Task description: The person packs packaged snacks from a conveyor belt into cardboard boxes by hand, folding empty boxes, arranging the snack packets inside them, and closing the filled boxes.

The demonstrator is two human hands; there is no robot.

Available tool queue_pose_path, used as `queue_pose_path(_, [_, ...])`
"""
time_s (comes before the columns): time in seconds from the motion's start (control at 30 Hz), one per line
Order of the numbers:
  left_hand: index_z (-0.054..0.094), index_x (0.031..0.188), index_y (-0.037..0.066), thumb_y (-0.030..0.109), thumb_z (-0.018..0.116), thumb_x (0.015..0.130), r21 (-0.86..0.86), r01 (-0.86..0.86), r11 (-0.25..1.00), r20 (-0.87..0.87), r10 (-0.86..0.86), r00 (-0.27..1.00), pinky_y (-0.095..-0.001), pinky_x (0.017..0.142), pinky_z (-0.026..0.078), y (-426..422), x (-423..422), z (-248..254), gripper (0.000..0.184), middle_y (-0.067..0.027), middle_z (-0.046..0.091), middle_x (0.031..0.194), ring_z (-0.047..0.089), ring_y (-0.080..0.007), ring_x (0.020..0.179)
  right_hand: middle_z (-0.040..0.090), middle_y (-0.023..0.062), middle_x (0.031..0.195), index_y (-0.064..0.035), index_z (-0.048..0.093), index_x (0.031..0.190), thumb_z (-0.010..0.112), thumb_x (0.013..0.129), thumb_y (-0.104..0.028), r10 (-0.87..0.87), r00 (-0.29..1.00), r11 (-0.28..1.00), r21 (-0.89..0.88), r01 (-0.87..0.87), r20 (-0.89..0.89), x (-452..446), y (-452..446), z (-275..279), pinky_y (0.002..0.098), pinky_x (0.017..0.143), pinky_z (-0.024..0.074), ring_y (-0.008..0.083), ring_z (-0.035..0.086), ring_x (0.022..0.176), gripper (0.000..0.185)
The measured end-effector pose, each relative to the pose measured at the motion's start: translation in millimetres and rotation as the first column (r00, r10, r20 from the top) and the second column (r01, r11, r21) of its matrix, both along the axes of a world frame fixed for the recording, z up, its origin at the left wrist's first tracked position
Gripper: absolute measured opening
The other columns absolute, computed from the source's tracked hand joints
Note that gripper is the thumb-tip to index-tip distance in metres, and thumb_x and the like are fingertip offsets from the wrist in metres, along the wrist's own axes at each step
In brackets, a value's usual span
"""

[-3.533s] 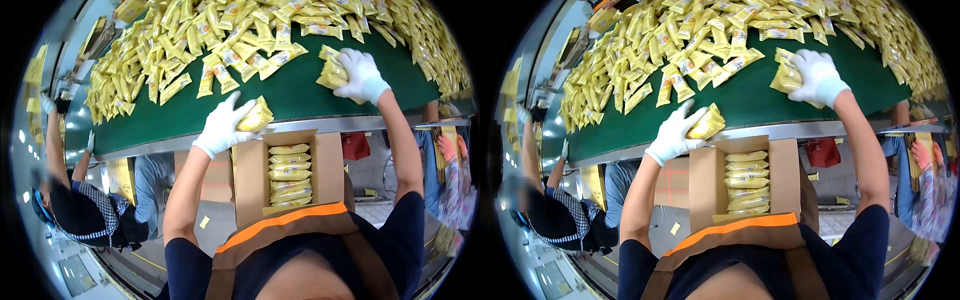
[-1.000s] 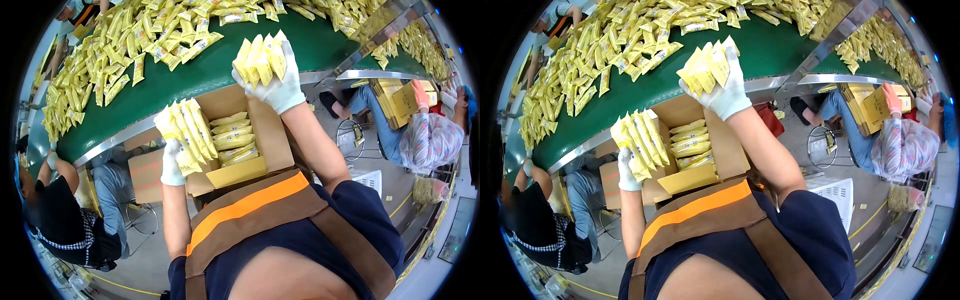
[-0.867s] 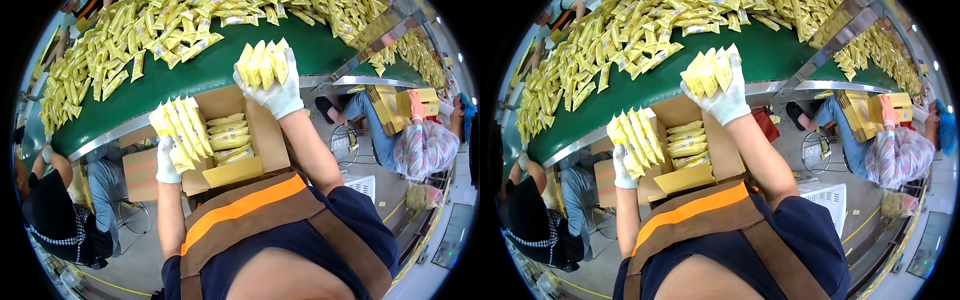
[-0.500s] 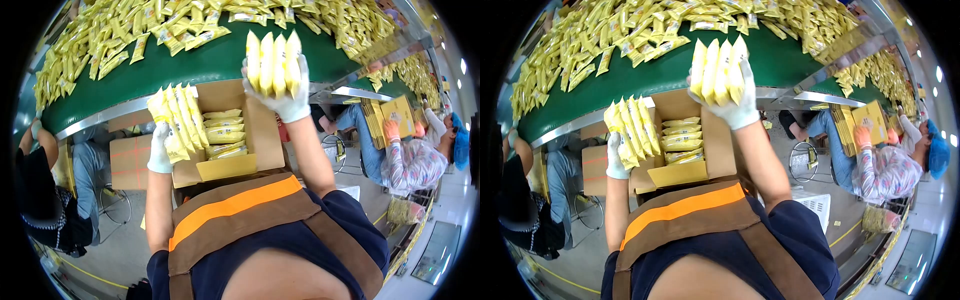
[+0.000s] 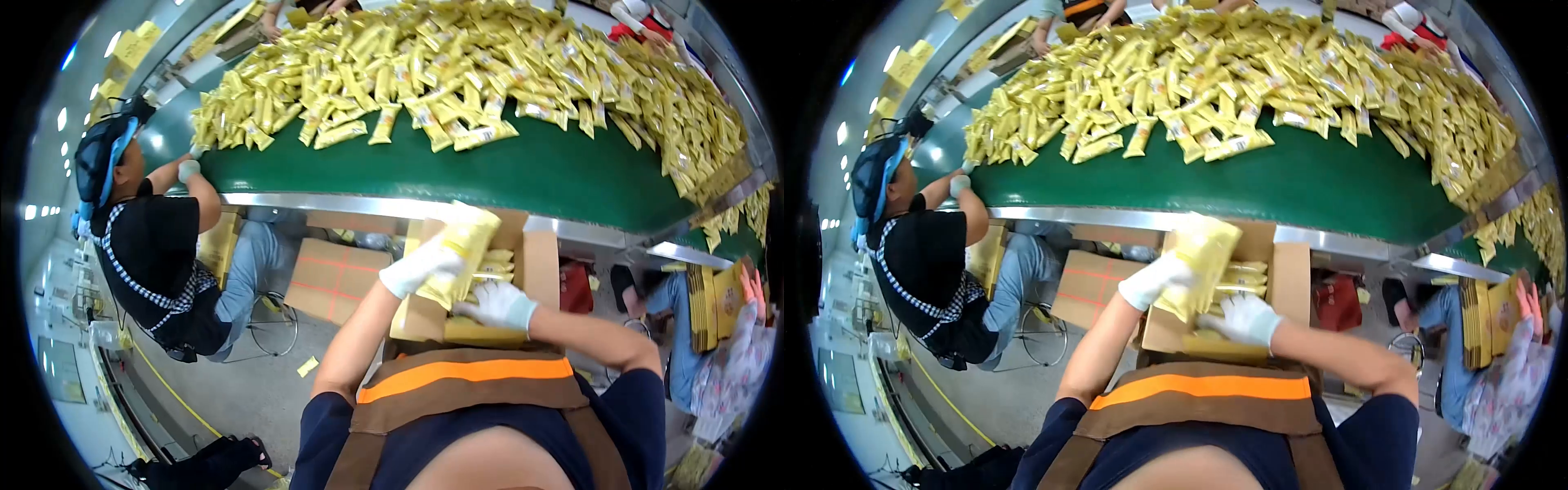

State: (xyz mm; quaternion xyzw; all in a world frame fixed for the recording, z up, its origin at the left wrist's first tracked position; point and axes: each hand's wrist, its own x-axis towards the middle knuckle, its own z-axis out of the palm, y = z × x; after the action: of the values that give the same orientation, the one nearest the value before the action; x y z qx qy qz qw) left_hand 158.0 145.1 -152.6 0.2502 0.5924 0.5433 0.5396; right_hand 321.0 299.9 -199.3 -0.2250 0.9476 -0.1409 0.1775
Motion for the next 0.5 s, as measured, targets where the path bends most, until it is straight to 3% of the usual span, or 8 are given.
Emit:
queue_pose_path(0.03, [0.032, 0.151, 0.001, 0.008, 0.065, 0.081, 0.078, 0.101, 0.992, 0.001, -0.102, 0.995, -0.0285, 0.099, 0.045, 15.5, 4.4, 21.0, 0.078, -0.013, 0.052, 0.139, 0.054, -0.0162, 0.118, 0.062, 0.0202, 0.111, -0.0309, 0.05, 0.139, 0.051, 0.093, -0.021, -0.011, 0.996, 1.0, -0.025, 0.009, -0.088, 6.0, -0.9, -13.7, 0.047, 0.082, 0.0516, 0.0344, 0.064, 0.099, 0.047])
queue_pose_path(0.07, [0.028, 0.154, 0.007, 0.023, 0.071, 0.077, 0.04, 0.275, 0.961, -0.372, -0.241, 0.896, -0.0327, 0.097, 0.047, 29.9, 5.0, 22.5, 0.09, -0.0169, 0.053, 0.135, 0.057, -0.0241, 0.116, 0.061, 0.0224, 0.117, -0.0321, 0.048, 0.141, 0.049, 0.094, -0.02, -0.024, 0.986, 0.999, -0.052, 0.016, -0.164, 9.1, -0.7, -16.5, 0.0471, 0.085, 0.0512, 0.0353, 0.063, 0.104, 0.049])
queue_pose_path(0.13, [0.027, 0.155, 0.015, 0.04, 0.075, 0.069, -0.54, 0.378, 0.752, -0.722, -0.644, 0.251, -0.0392, 0.095, 0.047, 62.3, 13.7, 34.5, 0.101, -0.0204, 0.054, 0.125, 0.059, -0.036, 0.11, 0.051, 0.0278, 0.131, -0.0297, 0.042, 0.146, 0.05, 0.093, -0.022, -0.053, 0.991, 0.995, -0.074, 0.062, 0.12, 5.6, -6.9, -10.2, 0.0478, 0.092, 0.0481, 0.0393, 0.057, 0.115, 0.055])
queue_pose_path(0.2, [0.036, 0.151, 0.021, 0.05, 0.078, 0.059, -0.628, 0.289, 0.723, -0.763, -0.645, -0.044, -0.0456, 0.09, 0.045, 82.1, 29.1, 6.9, 0.105, -0.0206, 0.054, 0.119, 0.056, -0.0382, 0.105, 0.047, 0.029, 0.134, -0.0277, 0.04, 0.148, 0.053, 0.091, -0.024, -0.085, 0.939, 0.994, -0.036, 0.102, 0.333, 9.0, -7.5, 15.3, 0.0486, 0.093, 0.0465, 0.0409, 0.055, 0.117, 0.058])
queue_pose_path(0.23, [0.037, 0.15, 0.021, 0.048, 0.078, 0.06, -0.641, 0.276, 0.717, -0.756, -0.651, -0.067, -0.0455, 0.089, 0.043, 89.1, 33.7, -1.0, 0.102, -0.0199, 0.054, 0.119, 0.054, -0.0366, 0.106, 0.049, 0.0287, 0.131, -0.024, 0.039, 0.148, 0.058, 0.089, -0.027, -0.017, 1.0, 1.0, 0.013, 0.017, -0.011, 22.9, -6.4, 5.9, 0.0489, 0.091, 0.0464, 0.0405, 0.056, 0.114, 0.062])
queue_pose_path(0.27, [0.039, 0.149, 0.022, 0.045, 0.079, 0.061, -0.653, 0.261, 0.711, -0.751, -0.654, -0.094, -0.0454, 0.088, 0.042, 97.3, 36.2, -11.2, 0.099, -0.0193, 0.054, 0.119, 0.053, -0.035, 0.107, 0.051, 0.028, 0.128, -0.0241, 0.039, 0.148, 0.061, 0.088, -0.03, -0.072, 0.991, 0.997, 0.001, 0.072, 0.111, 20.2, -4.6, 14.2, 0.0494, 0.089, 0.0461, 0.0397, 0.057, 0.113, 0.065])
queue_pose_path(0.43, [0.042, 0.146, 0.022, 0.032, 0.073, 0.072, -0.427, 0.24, 0.872, -0.903, -0.4, -0.156, -0.0458, 0.096, 0.038, 78.0, 52.0, -77.8, 0.081, -0.0175, 0.053, 0.122, 0.051, -0.0351, 0.113, 0.054, 0.0197, 0.128, -0.0296, 0.046, 0.143, 0.063, 0.085, -0.026, 0.027, 0.995, 0.996, -0.077, -0.035, -0.096, 37.7, 12.6, -2.5, 0.0455, 0.09, 0.0475, 0.0372, 0.058, 0.108, 0.06])
queue_pose_path(0.5, [0.04, 0.148, 0.021, 0.035, 0.074, 0.071, -0.44, 0.226, 0.869, -0.897, -0.412, -0.16, -0.0484, 0.102, 0.035, 76.8, 50.3, -97.5, 0.085, -0.0185, 0.051, 0.128, 0.048, -0.0354, 0.12, 0.053, 0.0166, 0.13, -0.0319, 0.046, 0.143, 0.065, 0.084, -0.029, 0.117, 0.97, 0.993, 0.004, -0.121, 0.215, 18.9, 28.0, 47.1, 0.0454, 0.092, 0.0474, 0.0354, 0.058, 0.11, 0.062])
